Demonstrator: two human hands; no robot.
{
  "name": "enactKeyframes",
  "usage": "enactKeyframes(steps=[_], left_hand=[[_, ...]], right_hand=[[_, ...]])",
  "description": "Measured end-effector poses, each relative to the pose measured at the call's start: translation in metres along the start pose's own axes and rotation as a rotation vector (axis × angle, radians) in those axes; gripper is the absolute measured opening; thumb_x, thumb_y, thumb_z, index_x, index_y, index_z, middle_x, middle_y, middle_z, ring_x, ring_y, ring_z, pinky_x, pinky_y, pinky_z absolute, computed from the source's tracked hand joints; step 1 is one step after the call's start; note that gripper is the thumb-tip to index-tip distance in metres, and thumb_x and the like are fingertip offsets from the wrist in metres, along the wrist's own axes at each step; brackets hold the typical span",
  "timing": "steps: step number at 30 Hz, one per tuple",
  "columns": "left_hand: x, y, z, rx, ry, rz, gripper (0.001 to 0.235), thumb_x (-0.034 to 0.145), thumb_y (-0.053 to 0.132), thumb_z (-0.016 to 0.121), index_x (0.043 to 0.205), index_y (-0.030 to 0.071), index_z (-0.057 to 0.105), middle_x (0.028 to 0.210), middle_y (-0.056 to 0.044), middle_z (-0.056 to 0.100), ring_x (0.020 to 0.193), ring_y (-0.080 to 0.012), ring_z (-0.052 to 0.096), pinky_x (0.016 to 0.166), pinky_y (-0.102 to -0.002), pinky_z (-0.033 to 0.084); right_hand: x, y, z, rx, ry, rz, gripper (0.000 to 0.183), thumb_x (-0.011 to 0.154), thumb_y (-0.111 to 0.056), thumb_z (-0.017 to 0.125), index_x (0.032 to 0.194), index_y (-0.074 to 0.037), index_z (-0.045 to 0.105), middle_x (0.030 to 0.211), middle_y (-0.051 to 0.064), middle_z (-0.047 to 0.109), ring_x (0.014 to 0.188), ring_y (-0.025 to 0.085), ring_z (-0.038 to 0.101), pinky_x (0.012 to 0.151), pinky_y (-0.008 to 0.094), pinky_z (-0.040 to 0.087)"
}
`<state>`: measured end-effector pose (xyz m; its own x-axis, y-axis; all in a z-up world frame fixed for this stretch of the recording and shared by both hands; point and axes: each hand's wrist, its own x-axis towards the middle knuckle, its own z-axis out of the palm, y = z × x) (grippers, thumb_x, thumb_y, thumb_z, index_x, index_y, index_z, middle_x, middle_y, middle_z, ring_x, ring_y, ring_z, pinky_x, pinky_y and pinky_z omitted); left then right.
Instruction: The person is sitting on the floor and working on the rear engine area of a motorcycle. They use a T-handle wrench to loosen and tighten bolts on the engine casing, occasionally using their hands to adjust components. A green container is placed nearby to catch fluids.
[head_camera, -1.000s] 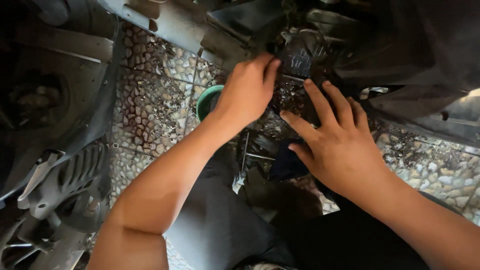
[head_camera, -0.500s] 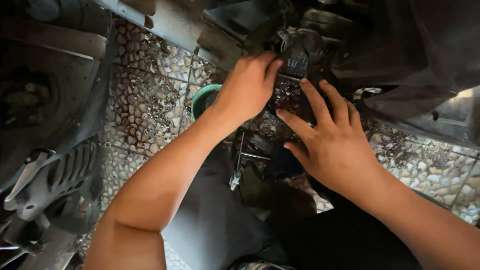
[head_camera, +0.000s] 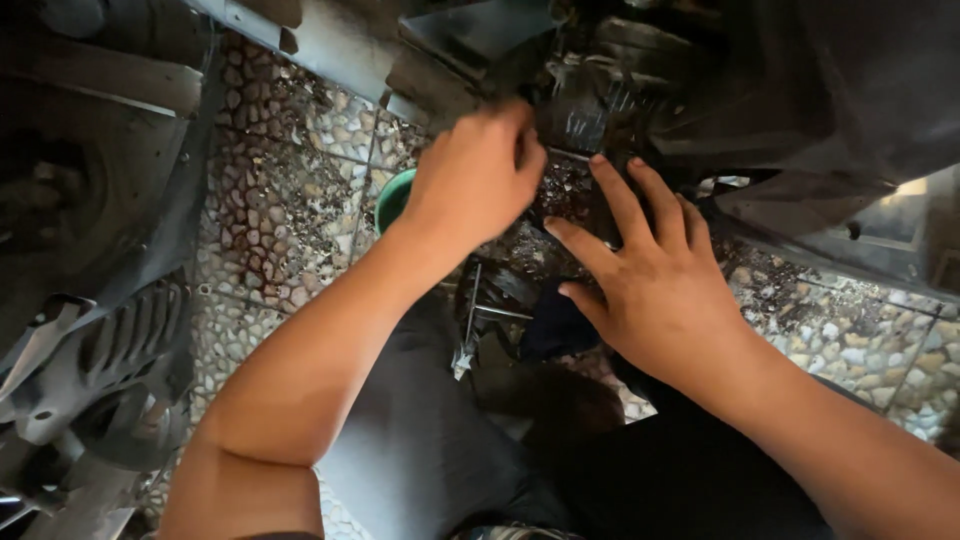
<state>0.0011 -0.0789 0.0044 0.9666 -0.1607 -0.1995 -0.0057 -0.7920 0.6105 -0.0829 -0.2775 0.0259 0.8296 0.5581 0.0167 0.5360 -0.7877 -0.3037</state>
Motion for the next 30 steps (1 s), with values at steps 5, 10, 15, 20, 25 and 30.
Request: enactKeyframes(steps=[5,10,15,20,25,30], left_hand=[[0.004,-0.024,0.005,0.099,0.178,-0.009,0.022,0.096,0.023,0.060,0.104,0.004,0.068,0.086,-0.026,0.072,0.077,-0.0508,0.068,0.069,-0.058,0.055],[0.005,-0.055,-0.006,0.126,0.231,0.022,0.022,0.096,0.020,0.062,0.106,0.002,0.069,0.085,-0.027,0.072,0.081,-0.0494,0.068,0.072,-0.058,0.054],[0.002,-0.042,0.002,-0.031,0.118,0.073,0.025,0.090,0.018,0.064,0.110,0.003,0.068,0.087,-0.024,0.073,0.081,-0.0435,0.072,0.075,-0.052,0.058],[0.009,-0.035,0.027,-0.175,0.219,0.373,0.021,0.098,0.011,0.059,0.115,0.002,0.069,0.101,-0.026,0.073,0.090,-0.0462,0.070,0.078,-0.052,0.057],[0.020,-0.054,0.025,-0.046,0.222,0.053,0.030,0.092,0.003,0.048,0.115,0.001,0.068,0.103,-0.028,0.073,0.098,-0.0438,0.072,0.091,-0.051,0.057],[0.007,-0.053,-0.018,-0.037,0.277,-0.017,0.027,0.098,0.014,0.060,0.117,-0.005,0.061,0.103,-0.033,0.069,0.096,-0.0515,0.066,0.085,-0.056,0.052]], right_hand=[[0.001,0.000,-0.002,-0.003,-0.001,-0.009,0.058,0.080,-0.037,0.077,0.135,-0.021,0.064,0.157,0.022,0.036,0.144,0.047,0.032,0.107,0.064,0.038],[0.000,-0.002,-0.004,0.010,-0.007,-0.015,0.058,0.082,-0.036,0.076,0.136,-0.019,0.064,0.157,0.024,0.035,0.144,0.049,0.032,0.107,0.065,0.037],[-0.001,-0.001,-0.002,0.012,0.004,-0.012,0.057,0.082,-0.037,0.075,0.135,-0.021,0.064,0.158,0.023,0.034,0.146,0.049,0.031,0.109,0.064,0.037],[0.001,-0.001,0.001,0.025,-0.007,0.004,0.058,0.080,-0.037,0.076,0.135,-0.024,0.063,0.159,0.022,0.032,0.146,0.048,0.029,0.108,0.064,0.037],[0.000,0.001,0.001,0.011,-0.021,0.010,0.056,0.080,-0.037,0.075,0.134,-0.025,0.062,0.158,0.023,0.032,0.144,0.049,0.030,0.107,0.065,0.037],[0.000,0.000,-0.006,0.013,0.001,-0.016,0.054,0.082,-0.036,0.074,0.133,-0.021,0.063,0.156,0.021,0.039,0.144,0.048,0.033,0.107,0.064,0.036]])
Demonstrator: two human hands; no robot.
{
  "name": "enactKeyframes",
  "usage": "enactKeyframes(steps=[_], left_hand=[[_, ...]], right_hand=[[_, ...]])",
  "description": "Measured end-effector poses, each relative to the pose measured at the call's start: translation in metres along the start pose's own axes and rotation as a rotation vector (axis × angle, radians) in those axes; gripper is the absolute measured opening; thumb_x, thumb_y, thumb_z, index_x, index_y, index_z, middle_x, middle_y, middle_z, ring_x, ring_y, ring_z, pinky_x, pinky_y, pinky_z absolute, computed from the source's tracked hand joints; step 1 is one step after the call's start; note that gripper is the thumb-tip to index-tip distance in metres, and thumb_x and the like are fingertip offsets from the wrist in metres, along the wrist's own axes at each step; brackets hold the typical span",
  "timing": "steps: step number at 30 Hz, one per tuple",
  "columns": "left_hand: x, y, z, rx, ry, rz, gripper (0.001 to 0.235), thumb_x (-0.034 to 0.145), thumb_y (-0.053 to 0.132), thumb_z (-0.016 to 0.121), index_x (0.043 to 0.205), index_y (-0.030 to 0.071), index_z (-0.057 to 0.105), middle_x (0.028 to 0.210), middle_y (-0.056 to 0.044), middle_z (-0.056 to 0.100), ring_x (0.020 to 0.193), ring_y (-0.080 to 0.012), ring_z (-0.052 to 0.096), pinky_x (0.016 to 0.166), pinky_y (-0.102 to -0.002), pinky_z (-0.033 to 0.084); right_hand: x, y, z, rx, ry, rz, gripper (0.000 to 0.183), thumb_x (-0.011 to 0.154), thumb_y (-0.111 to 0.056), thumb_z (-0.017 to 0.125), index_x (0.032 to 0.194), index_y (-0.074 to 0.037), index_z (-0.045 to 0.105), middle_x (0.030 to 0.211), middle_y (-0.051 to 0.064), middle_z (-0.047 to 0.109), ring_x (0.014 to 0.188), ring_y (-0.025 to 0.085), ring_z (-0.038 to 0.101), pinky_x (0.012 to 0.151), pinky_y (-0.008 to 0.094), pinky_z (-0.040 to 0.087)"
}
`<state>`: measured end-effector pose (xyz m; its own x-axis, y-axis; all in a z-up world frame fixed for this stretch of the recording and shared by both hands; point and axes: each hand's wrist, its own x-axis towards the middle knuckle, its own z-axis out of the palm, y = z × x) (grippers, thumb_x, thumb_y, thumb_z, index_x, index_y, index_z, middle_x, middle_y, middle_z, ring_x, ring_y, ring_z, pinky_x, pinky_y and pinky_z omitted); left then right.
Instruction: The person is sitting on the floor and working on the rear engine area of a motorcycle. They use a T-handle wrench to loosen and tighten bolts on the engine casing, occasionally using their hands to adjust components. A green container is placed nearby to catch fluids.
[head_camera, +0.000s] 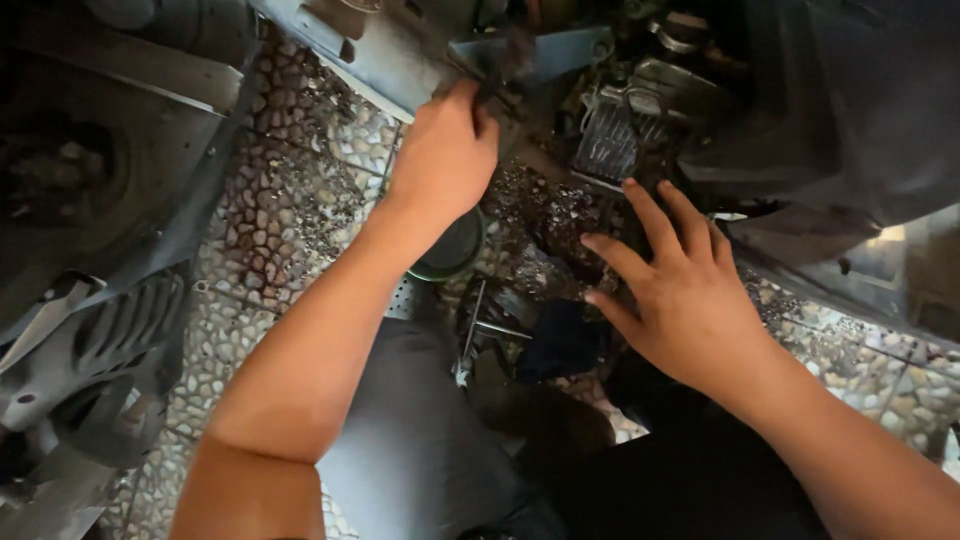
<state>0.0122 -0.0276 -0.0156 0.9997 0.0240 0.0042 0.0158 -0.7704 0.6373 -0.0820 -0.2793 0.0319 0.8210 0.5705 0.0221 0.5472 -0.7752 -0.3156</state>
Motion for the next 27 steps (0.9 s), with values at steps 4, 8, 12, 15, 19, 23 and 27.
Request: enactKeyframes(steps=[4,8,12,15,19,23,27], left_hand=[[-0.016,0.014,-0.011,-0.191,-0.088,0.044,0.030,0.091,0.014,0.061,0.117,-0.001,0.057,0.097,-0.028,0.072,0.088,-0.0458,0.071,0.079,-0.051,0.055],[-0.027,0.034,-0.016,-0.256,-0.095,0.053,0.025,0.097,0.016,0.061,0.117,0.003,0.055,0.089,-0.025,0.072,0.083,-0.0441,0.070,0.075,-0.050,0.053],[-0.033,0.042,-0.016,-0.242,-0.016,0.209,0.018,0.099,0.018,0.066,0.113,0.008,0.062,0.094,-0.016,0.075,0.082,-0.0380,0.072,0.072,-0.047,0.055],[-0.038,0.040,-0.004,-0.211,0.085,0.413,0.022,0.094,0.017,0.070,0.114,0.009,0.066,0.102,-0.013,0.075,0.090,-0.0363,0.071,0.075,-0.046,0.056],[-0.040,0.043,0.017,-0.162,0.065,0.596,0.026,0.092,0.019,0.074,0.114,0.007,0.069,0.102,-0.009,0.073,0.100,-0.0304,0.070,0.084,-0.044,0.057],[-0.037,0.037,0.023,-0.190,0.184,0.599,0.028,0.089,0.018,0.073,0.115,0.007,0.070,0.107,-0.009,0.073,0.105,-0.0294,0.068,0.089,-0.044,0.057],[-0.029,0.036,0.005,-0.394,0.126,0.628,0.035,0.098,0.012,0.070,0.131,0.003,0.065,0.121,-0.013,0.072,0.115,-0.0325,0.069,0.097,-0.043,0.057]], right_hand=[[0.002,0.001,0.003,-0.011,0.094,0.055,0.048,0.090,-0.033,0.073,0.133,-0.016,0.064,0.143,0.010,0.058,0.141,0.038,0.045,0.113,0.062,0.035],[0.007,0.012,0.004,-0.032,0.182,0.041,0.042,0.097,-0.027,0.071,0.134,-0.011,0.062,0.138,0.011,0.066,0.135,0.032,0.054,0.115,0.057,0.037],[0.013,0.021,0.006,0.058,0.298,0.116,0.041,0.101,-0.015,0.073,0.139,-0.008,0.060,0.119,0.008,0.072,0.111,0.030,0.067,0.105,0.048,0.044],[0.027,0.011,-0.005,0.136,0.344,0.163,0.045,0.100,-0.008,0.073,0.142,-0.005,0.058,0.103,0.005,0.073,0.090,0.027,0.069,0.093,0.045,0.047],[0.041,0.011,0.001,0.117,0.359,-0.010,0.050,0.098,-0.004,0.077,0.144,-0.008,0.060,0.104,0.009,0.070,0.093,0.028,0.069,0.088,0.041,0.053],[0.055,0.015,-0.002,0.080,0.341,-0.045,0.051,0.093,-0.001,0.077,0.141,-0.007,0.062,0.105,0.014,0.067,0.094,0.033,0.068,0.084,0.043,0.055],[0.070,0.033,-0.019,-0.010,0.382,-0.155,0.034,0.097,0.007,0.073,0.130,-0.002,0.067,0.107,0.015,0.069,0.097,0.032,0.069,0.084,0.039,0.057]])
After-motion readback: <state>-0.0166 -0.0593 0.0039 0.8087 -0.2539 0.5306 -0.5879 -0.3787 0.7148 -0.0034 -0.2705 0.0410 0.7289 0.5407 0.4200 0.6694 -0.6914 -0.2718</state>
